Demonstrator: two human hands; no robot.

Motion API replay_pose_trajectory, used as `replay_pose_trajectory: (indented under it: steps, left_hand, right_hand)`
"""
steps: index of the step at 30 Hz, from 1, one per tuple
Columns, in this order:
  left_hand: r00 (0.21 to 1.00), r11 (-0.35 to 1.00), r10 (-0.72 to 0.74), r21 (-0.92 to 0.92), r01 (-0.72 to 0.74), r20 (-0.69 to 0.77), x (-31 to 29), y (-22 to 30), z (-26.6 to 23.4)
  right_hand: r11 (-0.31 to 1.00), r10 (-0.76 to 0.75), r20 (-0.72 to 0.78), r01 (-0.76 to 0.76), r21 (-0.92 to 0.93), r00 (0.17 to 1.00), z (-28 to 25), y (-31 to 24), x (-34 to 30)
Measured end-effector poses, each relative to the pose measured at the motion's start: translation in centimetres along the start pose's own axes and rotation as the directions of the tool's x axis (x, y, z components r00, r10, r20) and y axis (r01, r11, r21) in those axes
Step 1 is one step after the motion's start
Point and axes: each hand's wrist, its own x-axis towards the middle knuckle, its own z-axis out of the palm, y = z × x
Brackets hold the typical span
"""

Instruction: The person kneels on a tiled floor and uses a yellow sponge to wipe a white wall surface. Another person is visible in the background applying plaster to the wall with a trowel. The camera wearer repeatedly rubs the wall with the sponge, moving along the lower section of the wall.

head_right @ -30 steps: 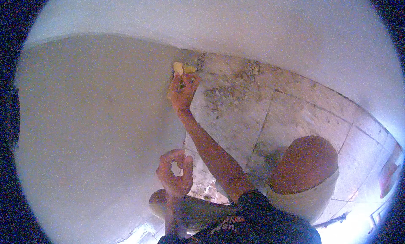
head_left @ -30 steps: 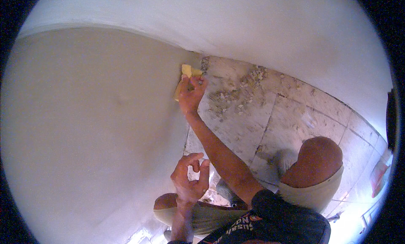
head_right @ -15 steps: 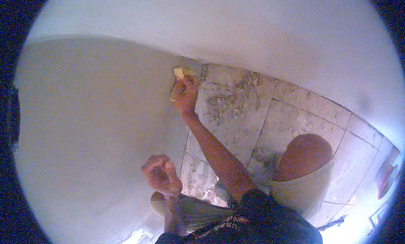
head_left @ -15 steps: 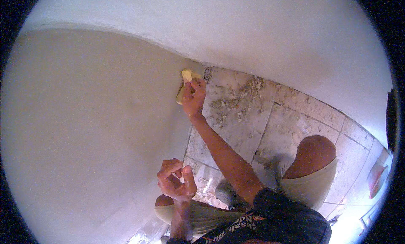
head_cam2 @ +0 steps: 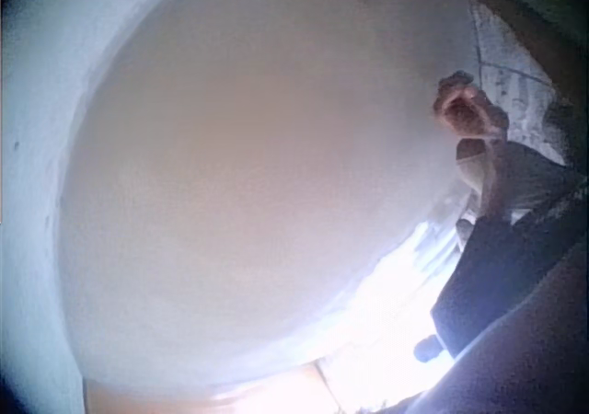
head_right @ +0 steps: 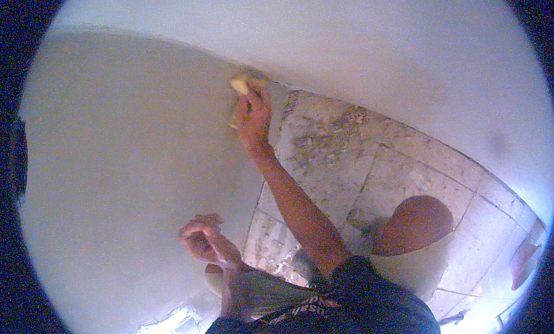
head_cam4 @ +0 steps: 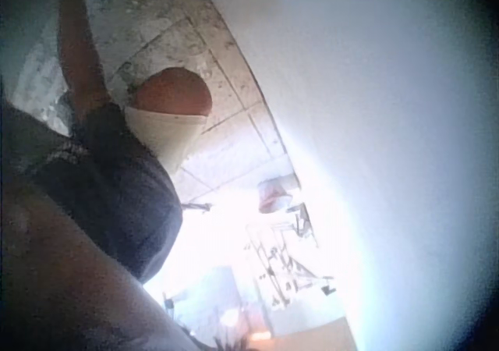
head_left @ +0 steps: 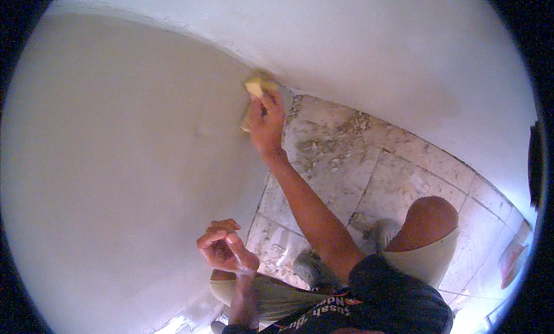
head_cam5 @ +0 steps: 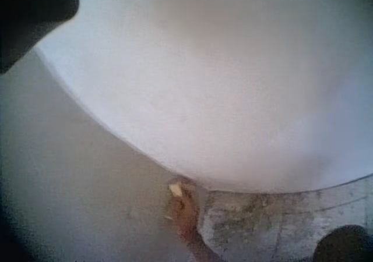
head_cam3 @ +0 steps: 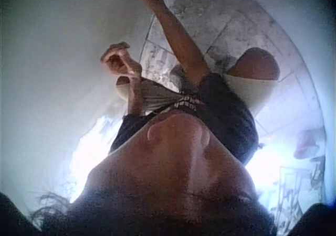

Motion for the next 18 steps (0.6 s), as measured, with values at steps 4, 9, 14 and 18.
replay_pose_trajectory:
  steps: [4, 9, 14, 18]
  left_hand:
    - [0.999, 1.000, 0.030, -0.004, -0.030, 0.039, -0.2, 0.1, 0.3]
    - [1.000, 0.999, 0.025, -0.021, -0.025, 0.013, 0.1, 0.0, 0.0]
    - [1.000, 1.000, 0.008, -0.018, -0.008, 0.010, 0.2, 0.3, 0.1]
    - [1.000, 1.000, 0.023, 0.006, -0.023, 0.013, 0.2, 1.3, 0.5]
  right_hand:
    - [0.998, -0.062, 0.038, 0.062, -0.023, 0.997, 0.9, -3.2, -1.6]
    - [0.810, -0.564, 0.079, 0.533, 0.243, 0.822, 9.3, -17.0, 3.6]
    - [0.873, -0.453, 0.026, 0.437, 0.216, 0.891, 8.6, -16.1, 5.3]
    - [0.969, -0.243, 0.038, 0.244, -0.031, 0.969, 3.1, -3.6, 3.0]
